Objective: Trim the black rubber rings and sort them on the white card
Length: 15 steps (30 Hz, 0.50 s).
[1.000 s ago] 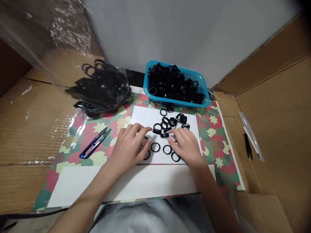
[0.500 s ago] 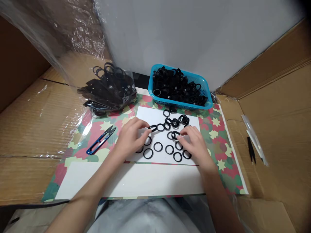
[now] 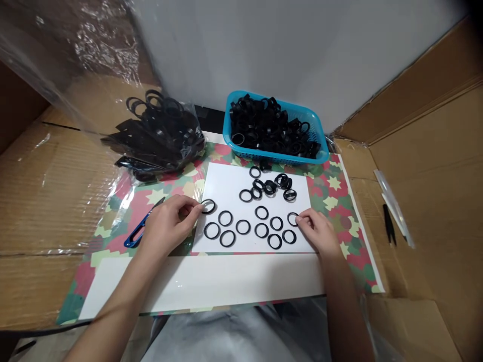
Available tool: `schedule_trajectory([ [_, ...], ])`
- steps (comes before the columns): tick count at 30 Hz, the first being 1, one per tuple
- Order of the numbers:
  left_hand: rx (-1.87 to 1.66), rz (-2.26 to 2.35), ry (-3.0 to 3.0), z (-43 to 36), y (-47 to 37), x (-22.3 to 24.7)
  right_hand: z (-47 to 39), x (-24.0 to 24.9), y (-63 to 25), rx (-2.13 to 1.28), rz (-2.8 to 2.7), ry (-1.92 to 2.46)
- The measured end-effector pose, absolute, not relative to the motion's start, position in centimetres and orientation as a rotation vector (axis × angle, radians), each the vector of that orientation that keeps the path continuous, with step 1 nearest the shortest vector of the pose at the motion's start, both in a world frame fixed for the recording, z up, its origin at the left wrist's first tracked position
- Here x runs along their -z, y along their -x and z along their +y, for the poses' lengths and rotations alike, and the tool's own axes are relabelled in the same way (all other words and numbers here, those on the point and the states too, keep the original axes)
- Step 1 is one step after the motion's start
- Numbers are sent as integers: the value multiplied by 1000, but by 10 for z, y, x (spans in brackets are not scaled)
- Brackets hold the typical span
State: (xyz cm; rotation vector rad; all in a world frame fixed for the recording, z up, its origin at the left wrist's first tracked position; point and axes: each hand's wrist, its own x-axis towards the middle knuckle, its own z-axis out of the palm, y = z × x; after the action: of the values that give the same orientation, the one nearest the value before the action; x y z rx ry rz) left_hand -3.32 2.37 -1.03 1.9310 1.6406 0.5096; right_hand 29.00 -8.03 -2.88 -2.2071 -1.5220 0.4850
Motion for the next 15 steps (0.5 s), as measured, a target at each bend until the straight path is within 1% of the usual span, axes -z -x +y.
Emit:
schedule_trajectory([
  [4, -477, 1588, -2003, 24, 34, 12, -82, 28, -291, -445, -1557, 2227],
  [7, -492, 1548, -2039, 22, 36, 13, -83, 30, -293, -354, -1570, 2198],
  [11, -528, 1529, -2067, 20, 39, 13, -79, 29, -287, -225, -1659, 2063],
  [15, -618, 1531, -2060, 18, 41, 13, -70, 22, -266, -209, -1800, 1930],
])
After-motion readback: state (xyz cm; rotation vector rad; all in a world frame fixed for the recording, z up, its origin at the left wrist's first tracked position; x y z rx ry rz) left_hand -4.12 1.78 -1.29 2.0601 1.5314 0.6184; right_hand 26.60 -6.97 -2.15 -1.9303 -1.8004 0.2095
